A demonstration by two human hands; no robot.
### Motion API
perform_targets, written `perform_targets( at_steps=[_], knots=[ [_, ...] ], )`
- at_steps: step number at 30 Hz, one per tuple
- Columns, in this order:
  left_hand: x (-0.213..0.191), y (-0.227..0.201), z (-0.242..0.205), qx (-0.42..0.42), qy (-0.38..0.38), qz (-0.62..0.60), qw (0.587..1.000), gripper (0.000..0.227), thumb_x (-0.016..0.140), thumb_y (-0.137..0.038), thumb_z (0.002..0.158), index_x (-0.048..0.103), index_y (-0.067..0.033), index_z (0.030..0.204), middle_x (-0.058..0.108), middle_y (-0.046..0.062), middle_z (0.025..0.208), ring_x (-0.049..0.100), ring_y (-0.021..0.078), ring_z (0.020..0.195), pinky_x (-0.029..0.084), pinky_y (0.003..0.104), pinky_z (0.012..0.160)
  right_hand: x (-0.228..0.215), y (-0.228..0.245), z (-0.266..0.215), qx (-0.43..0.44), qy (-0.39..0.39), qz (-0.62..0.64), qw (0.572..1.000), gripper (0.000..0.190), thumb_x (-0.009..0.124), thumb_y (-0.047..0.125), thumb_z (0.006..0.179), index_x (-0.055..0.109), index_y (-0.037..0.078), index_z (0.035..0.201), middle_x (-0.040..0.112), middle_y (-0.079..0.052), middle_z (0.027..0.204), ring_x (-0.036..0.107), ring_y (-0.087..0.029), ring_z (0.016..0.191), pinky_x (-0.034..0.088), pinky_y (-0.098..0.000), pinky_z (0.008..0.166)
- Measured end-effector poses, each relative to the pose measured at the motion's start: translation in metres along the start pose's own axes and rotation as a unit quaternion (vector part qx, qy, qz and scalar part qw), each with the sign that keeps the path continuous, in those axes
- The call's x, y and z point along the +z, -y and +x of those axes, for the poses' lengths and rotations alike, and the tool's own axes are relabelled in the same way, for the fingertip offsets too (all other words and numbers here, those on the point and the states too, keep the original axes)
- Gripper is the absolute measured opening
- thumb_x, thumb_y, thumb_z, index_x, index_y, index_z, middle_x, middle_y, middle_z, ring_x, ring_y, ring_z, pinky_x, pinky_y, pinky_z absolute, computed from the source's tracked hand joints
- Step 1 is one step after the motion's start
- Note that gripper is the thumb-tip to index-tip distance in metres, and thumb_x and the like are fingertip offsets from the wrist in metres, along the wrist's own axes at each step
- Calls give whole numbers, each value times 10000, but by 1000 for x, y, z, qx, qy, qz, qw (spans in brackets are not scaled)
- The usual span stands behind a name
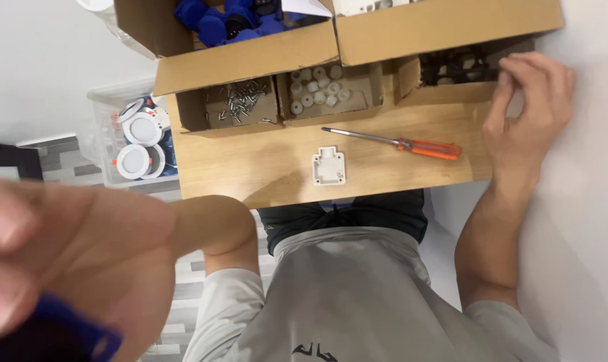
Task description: The person uses a screwdriver to secure blue and white plastic electrical components together, repeatedly tightening small screws into the housings.
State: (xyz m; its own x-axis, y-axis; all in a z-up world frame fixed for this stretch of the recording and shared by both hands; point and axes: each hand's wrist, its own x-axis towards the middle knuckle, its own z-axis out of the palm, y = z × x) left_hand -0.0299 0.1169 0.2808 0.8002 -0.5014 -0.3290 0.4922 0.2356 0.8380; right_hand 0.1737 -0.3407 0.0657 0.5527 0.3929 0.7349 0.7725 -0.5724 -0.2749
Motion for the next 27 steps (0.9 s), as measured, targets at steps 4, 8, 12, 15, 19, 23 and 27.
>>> perform_targets(
  at_steps=[4, 8, 12, 15, 19, 23, 27],
  knots=[
    [67, 40, 25, 348, -121, 86, 926, 423, 742, -307, 881, 741, -4, 1176, 697, 92, 969, 627, 172, 906, 671, 400, 440, 3, 33, -10, 15, 5, 23, 1000, 190, 658, -231, 1143, 743, -164, 1300, 730, -314, 1300, 674, -472, 1219, 528, -533, 1097],
    [64, 63, 54, 687, -264, 152, 659, 585, 655, -357, 875, 712, -128, 1411, 559, -75, 1164, 484, 63, 931, 551, 385, 617, 26, 60, -35, -8, 93, 99, 991, 141, 787, -94, 1050, 798, -1, 1155, 780, -174, 1244, 743, -331, 1106, 604, -425, 1013],
    [29, 41, 97, 786, -261, 195, 525, 917, 335, -761, 976, 596, -13, 1439, 695, 23, 1489, 346, 96, 812, 268, 326, 734, 54, 81, -39, -46, 201, 67, 976, 272, 860, 205, 1052, 769, 76, 1274, 724, -56, 1256, 690, -260, 1106, 536, -402, 943],
    [13, 26, 98, 775, -254, 214, 537, 1127, 148, -902, 919, 548, 56, 1359, 620, 52, 1434, 345, 197, 760, 299, 392, 670, 69, 88, -41, -44, 187, 8, 981, 266, 886, 217, 1049, 777, 140, 1279, 729, -17, 1206, 660, -261, 997, 490, -402, 892],
    [4, 22, 93, 763, -274, 207, 548, 1026, 176, -843, 964, 547, 27, 1361, 608, 88, 1381, 371, 230, 763, 319, 406, 677, 85, 77, -53, -66, 134, 2, 989, 137, 868, 177, 1014, 857, 154, 1148, 721, -47, 990, 697, -277, 894, 518, -381, 794],
    [2, 20, 93, 733, -302, 185, 581, 800, 240, -710, 1062, 545, -37, 1366, 579, 167, 1261, 427, 303, 769, 362, 439, 692, 73, 65, -58, -56, 175, 16, 983, 181, 808, 19, 1026, 839, 140, 1158, 714, -70, 1044, 677, -297, 928, 558, -439, 869],
    [9, 18, 96, 706, -325, 161, 608, 574, 302, -575, 1158, 544, -101, 1372, 548, 245, 1142, 482, 377, 775, 406, 472, 707, 49, 51, -39, -48, 181, 106, 977, 215, 798, -32, 1066, 837, 79, 1246, 773, -129, 1179, 731, -243, 978, 636, -358, 847]
  ],
)
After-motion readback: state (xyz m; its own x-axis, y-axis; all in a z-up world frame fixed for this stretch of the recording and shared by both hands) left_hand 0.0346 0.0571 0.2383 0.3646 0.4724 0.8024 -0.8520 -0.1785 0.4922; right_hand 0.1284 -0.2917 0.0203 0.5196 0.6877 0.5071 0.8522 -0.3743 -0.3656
